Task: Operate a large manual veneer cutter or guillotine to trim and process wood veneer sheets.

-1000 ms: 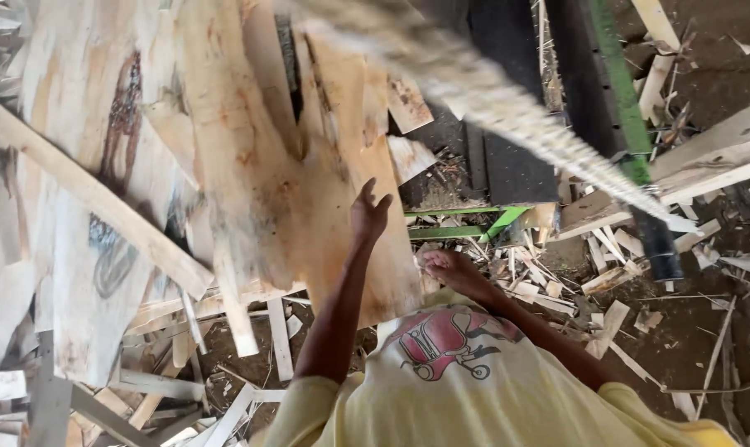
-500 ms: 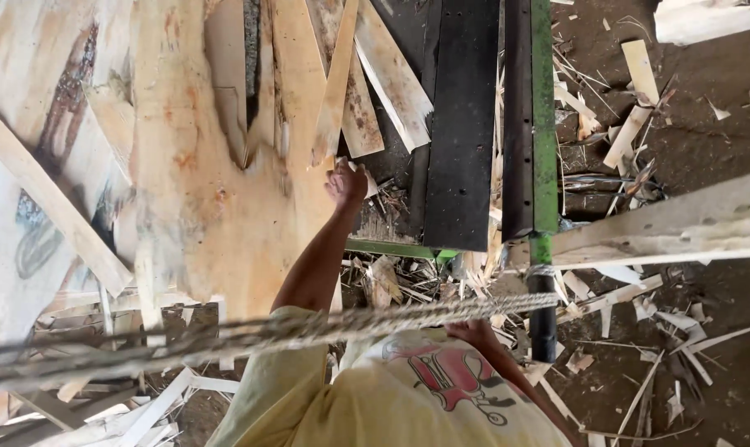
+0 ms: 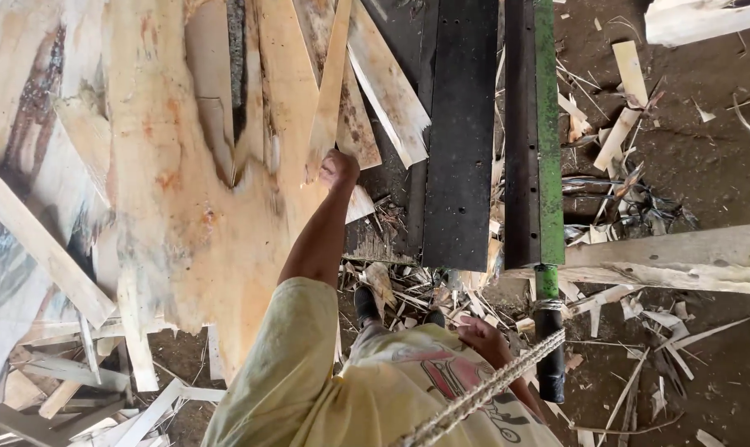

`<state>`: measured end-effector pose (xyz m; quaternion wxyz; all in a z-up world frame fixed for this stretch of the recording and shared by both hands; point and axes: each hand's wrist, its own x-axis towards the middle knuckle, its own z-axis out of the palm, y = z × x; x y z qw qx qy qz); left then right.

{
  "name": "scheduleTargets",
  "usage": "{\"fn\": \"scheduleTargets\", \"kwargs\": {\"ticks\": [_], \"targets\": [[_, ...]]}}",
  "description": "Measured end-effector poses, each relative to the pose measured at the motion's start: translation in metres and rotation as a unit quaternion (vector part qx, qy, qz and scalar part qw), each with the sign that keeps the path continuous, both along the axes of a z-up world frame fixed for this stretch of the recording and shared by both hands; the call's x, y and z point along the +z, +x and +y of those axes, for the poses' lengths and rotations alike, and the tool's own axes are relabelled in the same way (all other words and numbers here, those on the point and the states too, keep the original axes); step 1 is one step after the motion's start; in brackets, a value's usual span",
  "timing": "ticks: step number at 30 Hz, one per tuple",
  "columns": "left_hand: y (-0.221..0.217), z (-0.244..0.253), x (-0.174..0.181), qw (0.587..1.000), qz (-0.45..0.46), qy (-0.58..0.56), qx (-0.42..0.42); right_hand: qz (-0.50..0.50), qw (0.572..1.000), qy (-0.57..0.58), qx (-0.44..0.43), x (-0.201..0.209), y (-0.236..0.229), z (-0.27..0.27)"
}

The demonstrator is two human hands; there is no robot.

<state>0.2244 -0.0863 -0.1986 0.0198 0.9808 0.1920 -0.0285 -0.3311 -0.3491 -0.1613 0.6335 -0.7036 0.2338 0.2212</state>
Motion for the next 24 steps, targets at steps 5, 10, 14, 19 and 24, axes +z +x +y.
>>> {"fn": "scheduleTargets", "kwargs": {"ticks": [5,10,14,19,24], "targets": [[-0.043,0.055,0.105,0.857,-0.004,-0.506,0.095,0.006,1.0,0.016,-0.024,0.036,0.025,0.013],[-0.074,0.1,0.14,0.367,0.005,-0.93,0.008,-0.009,1.0,0.02,0.014,0.038,0.052,0.019],[-0.185,0.066,0.182,0.257,0.123,-0.951,0.123,-0.045,0.998,0.027,0.035,0.044,0.071,0.027],[-0.277,0.021,0.198,0.06,0.205,-0.974,0.07,0.018,0.972,0.208,-0.106,0.18,0.137,0.07],[-0.324,0.0,0.214,0.252,0.234,-0.924,0.17,-0.121,0.967,0.212,-0.074,0.131,0.168,0.082]]}}
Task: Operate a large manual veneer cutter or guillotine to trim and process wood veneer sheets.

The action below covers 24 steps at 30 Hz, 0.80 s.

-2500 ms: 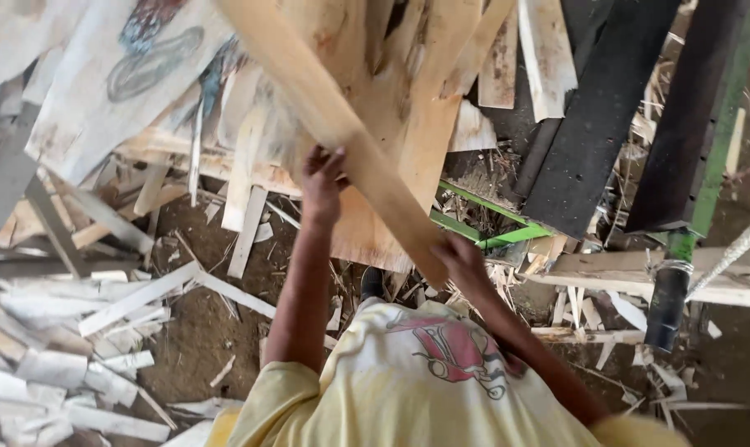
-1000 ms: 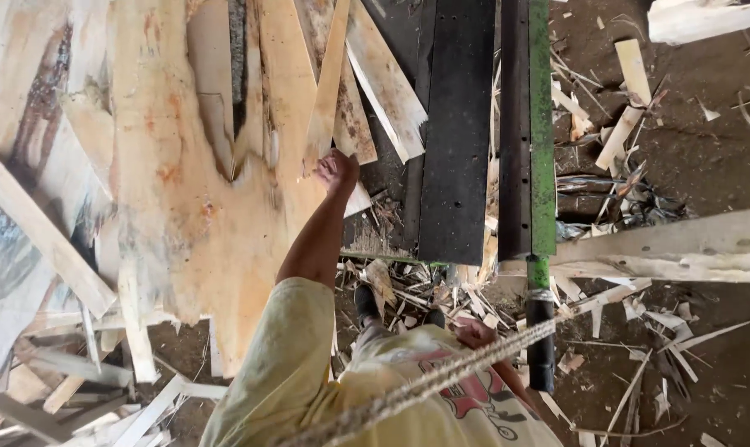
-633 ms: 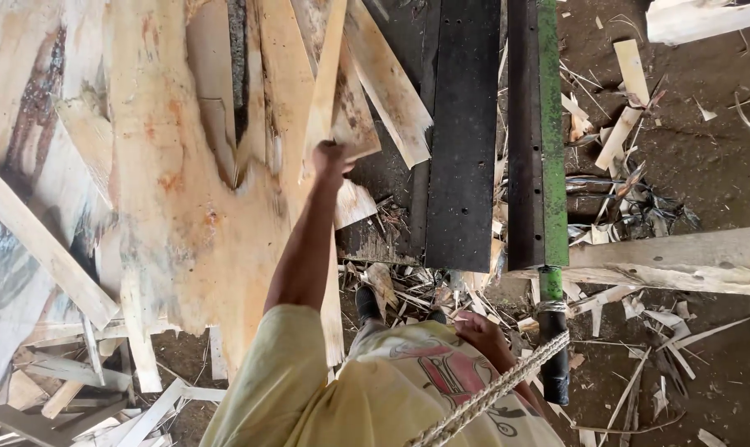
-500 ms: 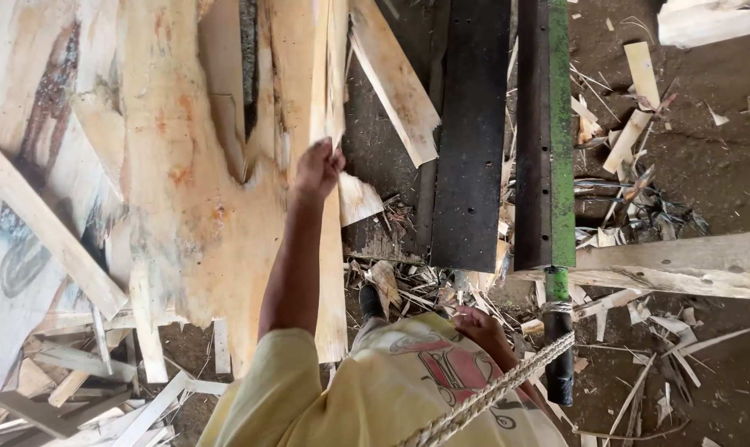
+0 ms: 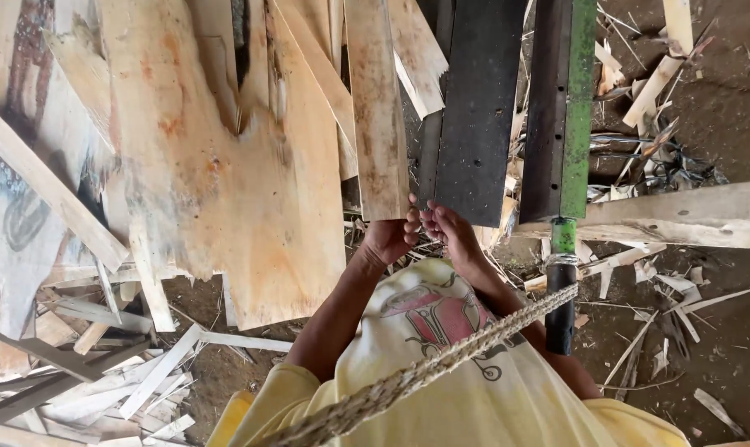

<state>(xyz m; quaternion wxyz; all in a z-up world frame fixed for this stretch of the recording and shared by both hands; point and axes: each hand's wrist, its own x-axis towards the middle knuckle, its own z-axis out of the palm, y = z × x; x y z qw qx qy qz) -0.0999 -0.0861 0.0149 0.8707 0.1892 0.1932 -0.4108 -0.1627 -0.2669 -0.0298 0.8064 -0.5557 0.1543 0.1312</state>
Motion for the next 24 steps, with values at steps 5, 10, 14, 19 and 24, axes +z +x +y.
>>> {"fn": "scheduleTargets", "kwargs": {"ticks": [5,10,14,19,24], "targets": [[-0.019,0.016,-0.045,0.998,-0.004,0.038,-0.052,0.019,1.0,0.019,0.004,0.036,0.016,0.014],[-0.012,0.022,-0.036,0.993,-0.021,0.09,-0.079,0.013,0.995,0.088,0.034,0.015,0.033,0.021],[-0.004,0.038,-0.089,0.957,-0.109,0.214,-0.163,-0.006,0.996,0.07,0.046,0.03,0.042,0.026],[0.028,0.07,-0.07,0.894,-0.15,0.388,-0.166,0.024,0.991,0.13,-0.004,0.008,0.037,0.018],[0.058,0.038,0.091,0.978,-0.089,0.185,-0.025,-0.061,0.953,0.29,0.071,0.023,0.013,0.019]]}}
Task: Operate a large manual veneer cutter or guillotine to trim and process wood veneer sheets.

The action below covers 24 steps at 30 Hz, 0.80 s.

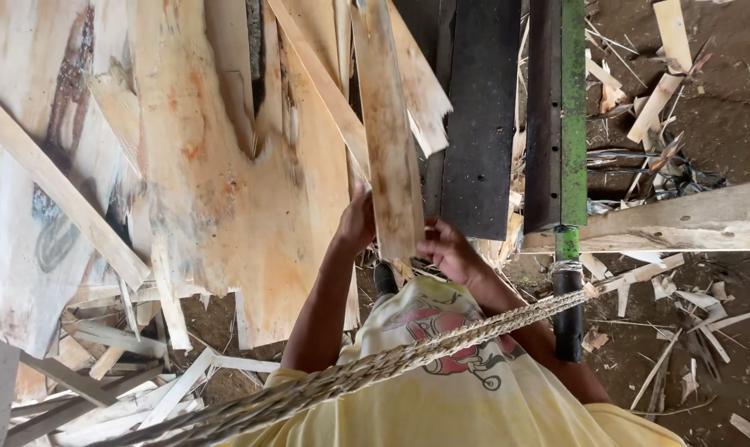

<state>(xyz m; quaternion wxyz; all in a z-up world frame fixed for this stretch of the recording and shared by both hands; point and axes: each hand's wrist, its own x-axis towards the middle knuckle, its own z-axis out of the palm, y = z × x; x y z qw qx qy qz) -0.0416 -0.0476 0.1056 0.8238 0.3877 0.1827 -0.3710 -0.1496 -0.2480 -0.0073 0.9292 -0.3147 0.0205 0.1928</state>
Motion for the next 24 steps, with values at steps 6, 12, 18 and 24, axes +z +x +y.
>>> {"fn": "scheduleTargets", "kwargs": {"ticks": [6,12,18,24], "targets": [[0.038,-0.002,-0.165,0.91,-0.329,0.251,0.028,0.086,0.98,-0.182,-0.003,-0.015,-0.012,0.015],[0.054,0.042,-0.061,0.912,-0.374,0.166,-0.001,0.037,0.971,-0.237,-0.009,-0.006,-0.032,-0.009],[0.023,0.058,-0.006,0.864,-0.437,0.249,-0.03,0.027,0.947,-0.299,-0.111,0.018,-0.033,-0.012],[0.007,0.111,-0.034,0.876,-0.439,0.201,0.008,0.021,0.939,-0.303,-0.164,-0.004,-0.039,-0.033]]}}
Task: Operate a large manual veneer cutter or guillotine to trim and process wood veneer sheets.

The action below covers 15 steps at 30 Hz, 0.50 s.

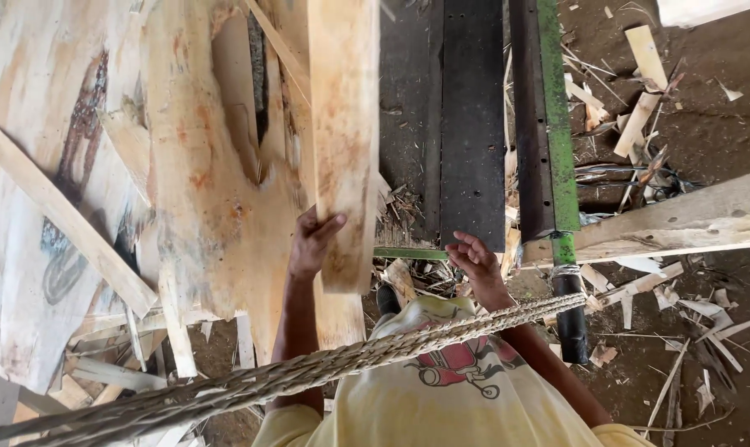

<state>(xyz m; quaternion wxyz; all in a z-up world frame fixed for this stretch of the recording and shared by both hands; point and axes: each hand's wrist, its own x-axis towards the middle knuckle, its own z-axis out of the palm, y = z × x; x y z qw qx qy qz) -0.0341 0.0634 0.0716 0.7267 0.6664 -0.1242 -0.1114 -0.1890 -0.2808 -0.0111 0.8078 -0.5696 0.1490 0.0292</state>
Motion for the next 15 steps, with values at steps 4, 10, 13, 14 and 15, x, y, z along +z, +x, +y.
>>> {"fn": "scheduleTargets", "kwargs": {"ticks": [4,10,13,14,15], "targets": [[-0.015,0.067,-0.072,0.998,-0.016,0.061,-0.026,0.051,0.998,-0.002,-0.045,0.011,-0.013,-0.021],[-0.1,0.116,0.028,0.995,-0.06,0.076,0.029,0.027,0.985,-0.026,-0.171,-0.031,-0.058,-0.145],[-0.135,0.145,0.076,0.989,0.141,0.018,0.036,-0.039,0.975,-0.069,-0.21,-0.038,-0.078,-0.194],[-0.142,0.152,0.086,0.99,0.125,0.014,0.055,-0.065,0.969,-0.083,-0.221,-0.023,-0.074,-0.193],[-0.15,0.16,0.095,0.991,0.11,0.01,0.075,-0.091,0.963,-0.096,-0.233,-0.008,-0.071,-0.192]]}}
